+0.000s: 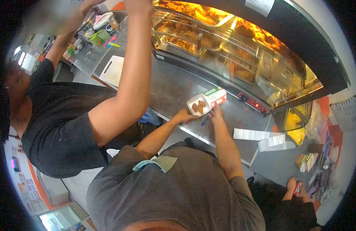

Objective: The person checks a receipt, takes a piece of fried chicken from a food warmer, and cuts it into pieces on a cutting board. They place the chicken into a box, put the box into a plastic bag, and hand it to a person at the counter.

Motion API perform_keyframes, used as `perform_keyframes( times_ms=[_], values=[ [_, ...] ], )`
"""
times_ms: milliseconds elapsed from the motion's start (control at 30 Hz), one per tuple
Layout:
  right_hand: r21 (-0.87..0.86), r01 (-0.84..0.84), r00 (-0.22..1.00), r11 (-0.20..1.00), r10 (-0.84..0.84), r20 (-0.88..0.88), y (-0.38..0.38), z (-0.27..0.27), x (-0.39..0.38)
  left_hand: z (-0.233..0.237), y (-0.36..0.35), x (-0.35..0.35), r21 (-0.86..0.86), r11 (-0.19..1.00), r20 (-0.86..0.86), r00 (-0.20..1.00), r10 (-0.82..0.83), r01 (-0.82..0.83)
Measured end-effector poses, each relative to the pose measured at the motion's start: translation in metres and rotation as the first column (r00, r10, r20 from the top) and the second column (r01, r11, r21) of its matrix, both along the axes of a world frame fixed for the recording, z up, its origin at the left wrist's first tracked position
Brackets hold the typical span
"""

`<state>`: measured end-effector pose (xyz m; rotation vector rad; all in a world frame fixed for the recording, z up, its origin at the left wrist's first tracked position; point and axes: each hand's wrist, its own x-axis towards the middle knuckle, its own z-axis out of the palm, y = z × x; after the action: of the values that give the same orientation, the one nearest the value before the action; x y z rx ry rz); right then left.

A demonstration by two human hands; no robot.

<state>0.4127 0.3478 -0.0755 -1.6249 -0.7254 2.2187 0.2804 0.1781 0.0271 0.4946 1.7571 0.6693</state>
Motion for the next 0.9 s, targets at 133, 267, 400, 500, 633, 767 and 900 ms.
perform_keyframes(
  times_ms=[133,267,400,500,633,767,900],
  values=[
    [0.243,-0.147,0.979,0.959,0.106,0.176,0.010,-0.001,-0.006,-0.057,0.007,-0.021,0.214,0.975,-0.321,0.939,0.125,-0.057],
    [0.554,-0.366,0.923,0.748,0.214,0.320,0.007,0.029,-0.022,-0.088,0.051,-0.043,0.413,0.909,-0.544,0.787,0.292,-0.051],
    [0.790,-0.360,0.918,0.496,0.341,0.205,0.032,-0.050,-0.040,-0.044,0.051,-0.049,0.300,0.939,-0.398,0.917,-0.036,0.167],
    [0.792,-0.505,0.838,0.344,0.416,0.353,0.016,0.049,-0.033,-0.035,0.055,-0.047,0.398,0.914,-0.530,0.833,0.161,0.076],
    [0.765,-0.629,0.765,0.139,0.282,0.579,0.003,0.096,-0.030,-0.001,0.052,-0.041,0.478,0.872,-0.621,0.742,0.253,0.102],
    [0.626,-0.779,0.612,-0.034,0.179,0.771,-0.006,0.131,-0.026,-0.003,0.054,-0.033,0.610,0.738,-0.699,0.634,0.330,0.288],
    [0.567,-0.823,0.560,-0.015,0.143,0.816,-0.008,0.125,-0.033,0.014,0.063,-0.015,0.507,0.845,-0.687,0.673,0.276,0.172]
  ],
)
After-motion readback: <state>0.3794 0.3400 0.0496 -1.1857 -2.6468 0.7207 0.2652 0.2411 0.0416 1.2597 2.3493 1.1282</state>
